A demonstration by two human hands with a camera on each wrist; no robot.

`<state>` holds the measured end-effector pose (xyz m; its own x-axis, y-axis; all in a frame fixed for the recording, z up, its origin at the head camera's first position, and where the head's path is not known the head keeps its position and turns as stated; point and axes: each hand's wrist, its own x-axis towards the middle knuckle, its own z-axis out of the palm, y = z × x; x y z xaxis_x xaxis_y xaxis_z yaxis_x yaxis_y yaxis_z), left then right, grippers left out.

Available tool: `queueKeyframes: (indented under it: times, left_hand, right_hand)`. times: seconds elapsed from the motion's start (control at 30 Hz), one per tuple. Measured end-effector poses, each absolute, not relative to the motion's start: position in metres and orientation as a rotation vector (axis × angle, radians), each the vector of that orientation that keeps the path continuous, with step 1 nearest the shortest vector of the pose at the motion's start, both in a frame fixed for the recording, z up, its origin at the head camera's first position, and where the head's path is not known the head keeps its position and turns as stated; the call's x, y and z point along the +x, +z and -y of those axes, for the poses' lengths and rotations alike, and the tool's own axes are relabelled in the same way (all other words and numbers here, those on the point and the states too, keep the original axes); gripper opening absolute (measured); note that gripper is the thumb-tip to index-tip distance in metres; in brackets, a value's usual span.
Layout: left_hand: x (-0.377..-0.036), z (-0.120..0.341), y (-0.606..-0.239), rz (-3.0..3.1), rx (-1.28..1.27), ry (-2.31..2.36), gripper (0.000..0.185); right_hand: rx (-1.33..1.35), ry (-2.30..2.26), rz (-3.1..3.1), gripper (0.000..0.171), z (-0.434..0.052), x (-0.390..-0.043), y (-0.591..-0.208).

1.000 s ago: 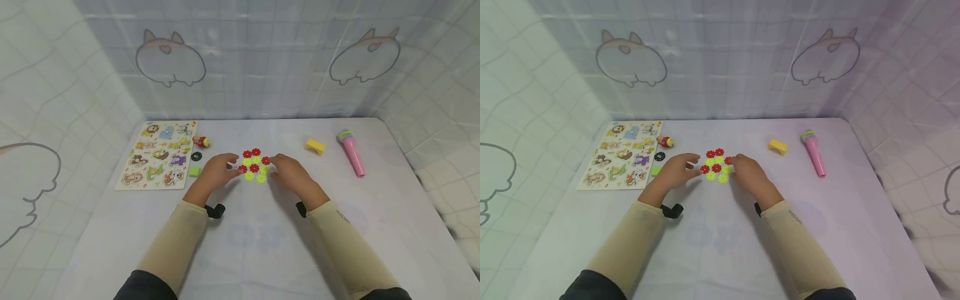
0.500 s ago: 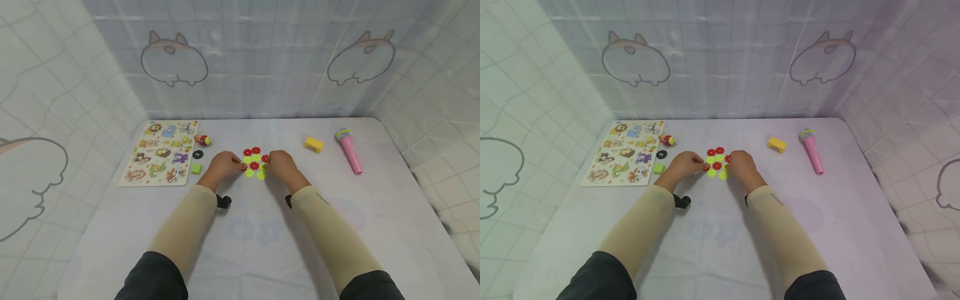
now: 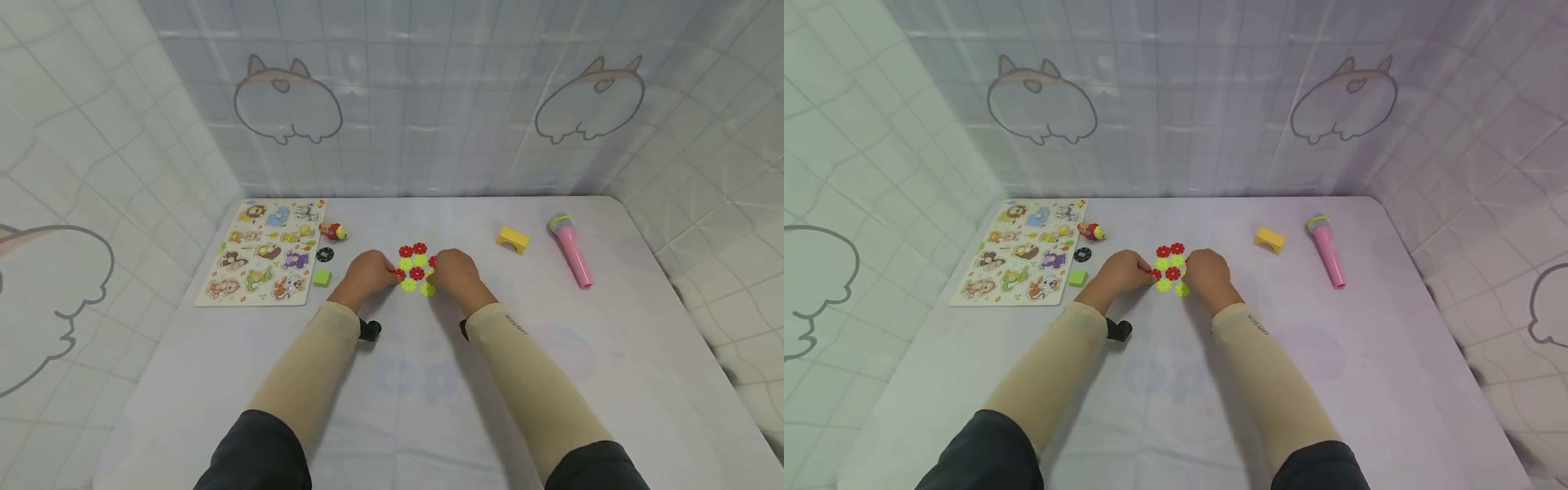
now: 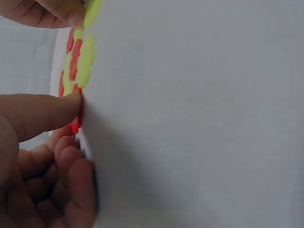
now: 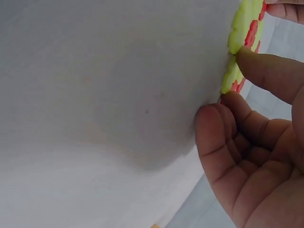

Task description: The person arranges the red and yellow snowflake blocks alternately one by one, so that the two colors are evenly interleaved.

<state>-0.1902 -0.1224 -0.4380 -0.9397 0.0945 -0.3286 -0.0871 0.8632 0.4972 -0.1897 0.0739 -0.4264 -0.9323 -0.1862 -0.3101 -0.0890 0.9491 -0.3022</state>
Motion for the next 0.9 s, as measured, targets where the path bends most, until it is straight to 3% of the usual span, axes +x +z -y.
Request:
queueKeyframes:
  times: [0.3, 0.7, 0.9]
  left_hand:
    - [-0.204, 0.122, -0.435, -2.527, 0.041, 0.652, 0.03]
    - [-0.197, 0.122, -0.434, -2.618, -0.024, 0.682, 0.041]
    - [-0.197, 0.124, -0.428, -2.64, 0.032, 0.584, 0.035]
  right_hand:
    - [-0.161, -0.469, -2.678, 0.038, -0.081, -0.198, -0.43]
    - [-0.172, -0.471, -2.66, 0.038, -0.083, -0.196, -0.43]
    - [-0.175, -0.472, -2.658, 0.039, -0.082, -0.194, -0.43]
